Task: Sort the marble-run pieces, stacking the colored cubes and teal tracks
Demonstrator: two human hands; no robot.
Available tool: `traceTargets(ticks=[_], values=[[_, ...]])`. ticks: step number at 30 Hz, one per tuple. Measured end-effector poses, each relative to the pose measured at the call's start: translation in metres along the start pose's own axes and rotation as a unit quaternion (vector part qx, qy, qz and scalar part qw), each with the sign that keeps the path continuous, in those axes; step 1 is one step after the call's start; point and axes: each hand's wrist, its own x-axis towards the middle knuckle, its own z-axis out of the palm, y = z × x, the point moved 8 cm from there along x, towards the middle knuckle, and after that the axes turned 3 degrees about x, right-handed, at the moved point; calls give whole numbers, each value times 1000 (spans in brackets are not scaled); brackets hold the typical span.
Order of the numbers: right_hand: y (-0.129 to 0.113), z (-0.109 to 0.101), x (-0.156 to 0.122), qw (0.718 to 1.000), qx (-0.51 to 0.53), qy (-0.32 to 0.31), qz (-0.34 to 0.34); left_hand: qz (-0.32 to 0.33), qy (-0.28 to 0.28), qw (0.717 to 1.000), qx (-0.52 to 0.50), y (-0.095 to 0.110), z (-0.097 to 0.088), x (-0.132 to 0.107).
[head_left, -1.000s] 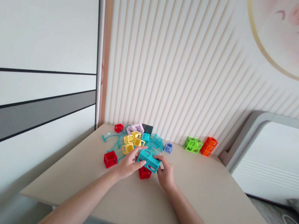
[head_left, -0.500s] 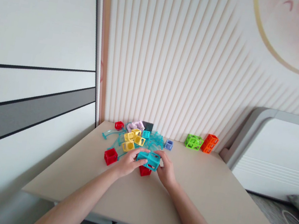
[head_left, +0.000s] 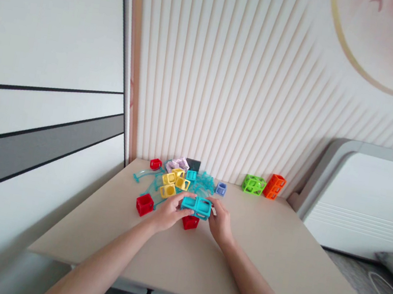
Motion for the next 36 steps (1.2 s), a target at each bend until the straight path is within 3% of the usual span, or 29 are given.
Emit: traceTargets(ticks=[4,11,18,22,28,36], values=[[-11,-3,0,999,-13,13,-41,-1,-6,1000,-7,1,2,1],[-26,-10,2,993,-33,11,-116,-14,37,999,-26,-6,-15,1],[-33,-12,1,987,-58,14,-151,0,40,998,-42,0,-11,2],[-39,-9,-1,984,-56,-2,-167,0,14,998,-64,-1,-5,2],[-37,-5,-1,987,-54,-5,-148,0,-14,995,-99,-1,2,-1],[-17,-1,-1,998,38,-25,-37,15,71,997,-38,5,-12,0]])
